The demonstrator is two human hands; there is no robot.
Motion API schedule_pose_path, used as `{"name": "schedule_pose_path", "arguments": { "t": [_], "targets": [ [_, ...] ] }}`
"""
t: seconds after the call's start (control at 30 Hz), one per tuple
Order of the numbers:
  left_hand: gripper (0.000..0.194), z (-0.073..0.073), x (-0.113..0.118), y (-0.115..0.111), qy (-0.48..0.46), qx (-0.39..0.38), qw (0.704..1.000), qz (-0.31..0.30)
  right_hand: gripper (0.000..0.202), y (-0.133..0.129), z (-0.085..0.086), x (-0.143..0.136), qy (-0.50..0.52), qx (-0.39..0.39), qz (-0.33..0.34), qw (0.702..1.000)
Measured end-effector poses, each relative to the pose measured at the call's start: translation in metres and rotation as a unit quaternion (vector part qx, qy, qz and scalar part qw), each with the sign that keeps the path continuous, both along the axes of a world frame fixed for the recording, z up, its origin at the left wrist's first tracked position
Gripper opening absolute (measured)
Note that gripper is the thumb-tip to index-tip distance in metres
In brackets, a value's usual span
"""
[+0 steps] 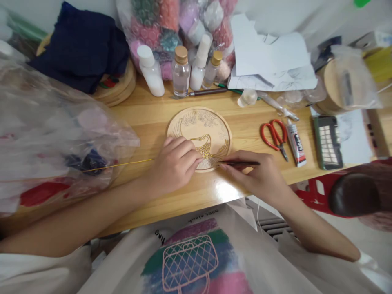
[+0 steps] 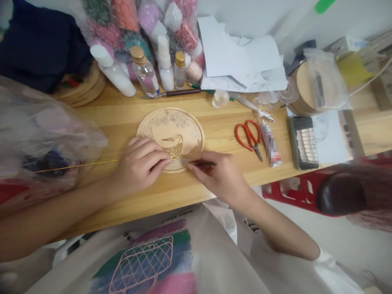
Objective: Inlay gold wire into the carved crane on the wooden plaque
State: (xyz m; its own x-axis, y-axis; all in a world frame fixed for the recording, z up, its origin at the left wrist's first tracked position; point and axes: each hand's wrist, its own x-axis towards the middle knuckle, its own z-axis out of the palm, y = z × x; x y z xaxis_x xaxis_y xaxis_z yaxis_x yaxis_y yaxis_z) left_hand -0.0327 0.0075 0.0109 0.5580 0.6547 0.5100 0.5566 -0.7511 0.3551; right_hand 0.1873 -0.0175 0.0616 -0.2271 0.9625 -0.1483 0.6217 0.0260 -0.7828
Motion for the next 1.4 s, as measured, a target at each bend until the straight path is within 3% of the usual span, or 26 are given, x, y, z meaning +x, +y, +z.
{"name": "schedule_pose_path", "arguments": {
  "t": [0.17, 0.53, 0.77, 1.4],
  "targets": [
    [0.02, 0.0, 0.0, 0.0, 0.01, 0.008, 1.0, -0.003, 0.012, -0.013, -0.009, -0.008, 0.05, 0.026, -0.077, 0.995],
    [0.022, 0.001, 0.001, -0.003, 0.019, -0.016, 1.0, -0.014, 0.013, -0.039, -0.036, -0.052, 0.108, 0.084, -0.283, 0.949],
    [0.022, 0.002, 0.001, -0.004, 0.043, -0.005, 0.999, -0.014, 0.007, -0.045, -0.049, -0.056, 0.119, 0.1, -0.311, 0.937],
    [0.023, 0.003, 0.001, -0.004, 0.055, -0.009, 0.998, -0.012, 0.01, -0.042, -0.046, -0.057, 0.096, 0.096, -0.326, 0.936]
  ]
}}
